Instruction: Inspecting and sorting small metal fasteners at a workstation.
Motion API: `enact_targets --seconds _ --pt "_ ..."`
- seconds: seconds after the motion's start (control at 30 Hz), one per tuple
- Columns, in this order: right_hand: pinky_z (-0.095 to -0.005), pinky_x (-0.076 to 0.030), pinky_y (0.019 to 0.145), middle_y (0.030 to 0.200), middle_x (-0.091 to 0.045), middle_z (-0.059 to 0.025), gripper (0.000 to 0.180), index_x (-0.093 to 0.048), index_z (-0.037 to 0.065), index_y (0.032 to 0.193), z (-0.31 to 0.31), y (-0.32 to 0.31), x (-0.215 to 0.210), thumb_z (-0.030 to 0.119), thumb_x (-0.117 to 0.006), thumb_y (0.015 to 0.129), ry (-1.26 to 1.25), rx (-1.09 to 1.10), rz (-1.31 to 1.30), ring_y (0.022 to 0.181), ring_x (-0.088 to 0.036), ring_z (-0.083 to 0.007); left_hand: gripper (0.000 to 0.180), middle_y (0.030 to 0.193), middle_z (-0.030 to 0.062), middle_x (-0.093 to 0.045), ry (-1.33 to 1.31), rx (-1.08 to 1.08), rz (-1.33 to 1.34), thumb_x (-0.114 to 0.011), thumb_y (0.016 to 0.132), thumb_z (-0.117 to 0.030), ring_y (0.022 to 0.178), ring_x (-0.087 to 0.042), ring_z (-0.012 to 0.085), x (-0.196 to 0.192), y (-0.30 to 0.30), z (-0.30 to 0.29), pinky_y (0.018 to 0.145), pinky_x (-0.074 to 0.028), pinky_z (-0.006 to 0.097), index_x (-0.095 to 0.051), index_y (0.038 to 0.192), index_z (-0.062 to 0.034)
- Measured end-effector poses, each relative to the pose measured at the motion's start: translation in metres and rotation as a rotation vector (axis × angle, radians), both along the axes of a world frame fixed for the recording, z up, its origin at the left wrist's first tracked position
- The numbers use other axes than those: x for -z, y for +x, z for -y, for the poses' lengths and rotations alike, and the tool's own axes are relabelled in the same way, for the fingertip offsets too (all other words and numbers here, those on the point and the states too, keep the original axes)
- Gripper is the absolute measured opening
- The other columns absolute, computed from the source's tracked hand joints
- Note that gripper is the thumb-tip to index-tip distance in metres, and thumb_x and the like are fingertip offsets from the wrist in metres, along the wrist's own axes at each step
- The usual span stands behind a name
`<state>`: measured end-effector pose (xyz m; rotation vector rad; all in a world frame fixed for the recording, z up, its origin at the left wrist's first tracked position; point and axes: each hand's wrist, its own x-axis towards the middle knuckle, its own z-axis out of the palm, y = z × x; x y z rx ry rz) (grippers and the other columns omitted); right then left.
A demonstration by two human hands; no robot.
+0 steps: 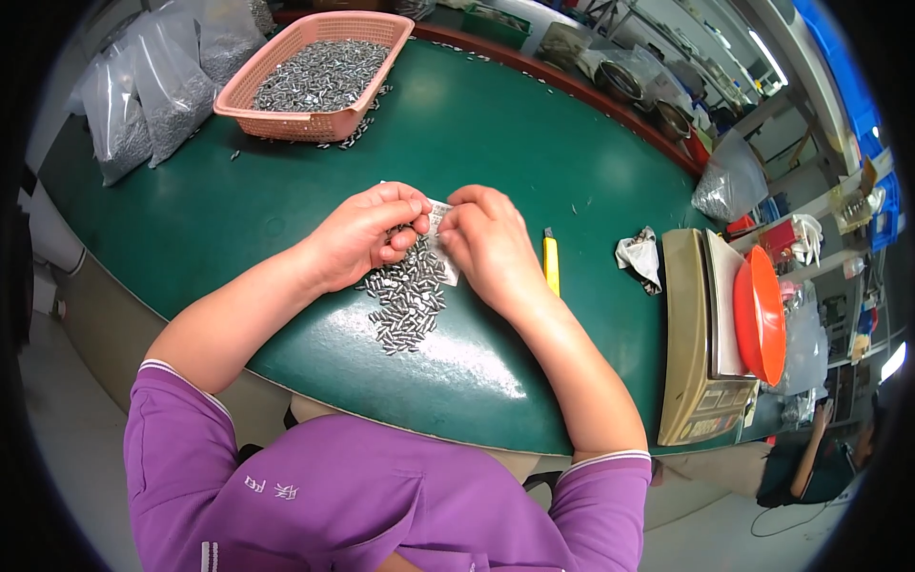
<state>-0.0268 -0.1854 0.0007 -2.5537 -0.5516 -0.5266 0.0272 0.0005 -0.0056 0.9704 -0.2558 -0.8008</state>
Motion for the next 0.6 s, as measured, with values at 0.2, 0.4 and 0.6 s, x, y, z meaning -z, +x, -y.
enact_targets --seconds 0.2,0.4,0.6 --pt "-0.0414 -0.044 0.086 0.105 -0.056 -0.0097 0.014 -0.058 0.007 0.086 -0.002 -0.001 -0.017 0.005 -0.067 0.075 -0.003 -0.054 0.216 0.104 -0.054 -0.0309 0.023 0.081 0.0003 -0.055 0.053 0.116 0.095 -0.061 0.09 -0.02 0.061 -0.047 0.0027 0.005 -0.003 0.001 0.05 -0.04 0.016 -0.052 0.102 -0.0028" --pt "-0.0407 -0.045 0.086 0.103 -0.056 -0.0085 0.015 -0.06 0.008 0.088 -0.001 -0.001 -0.02 0.003 -0.066 0.075 -0.014 -0.094 0.25 0.105 -0.055 -0.0298 0.018 0.082 0.0 -0.055 0.079 0.152 0.098 -0.058 0.091 -0.018 0.061 -0.047 0.0026 0.0 -0.004 0.001 0.049 -0.039 0.016 -0.053 0.1 -0.0035" --pt "-0.0385 -0.046 0.084 0.102 -0.056 -0.0083 0.017 -0.063 0.009 0.091 -0.003 -0.001 -0.017 0.001 -0.065 0.076 0.029 -0.032 0.261 0.102 -0.055 -0.0287 0.015 0.084 0.0017 -0.057 -0.018 0.186 0.027 -0.051 0.093 -0.019 0.061 -0.049 0.005 -0.002 -0.002 -0.003 0.05 -0.039 0.017 -0.054 0.094 -0.0051"
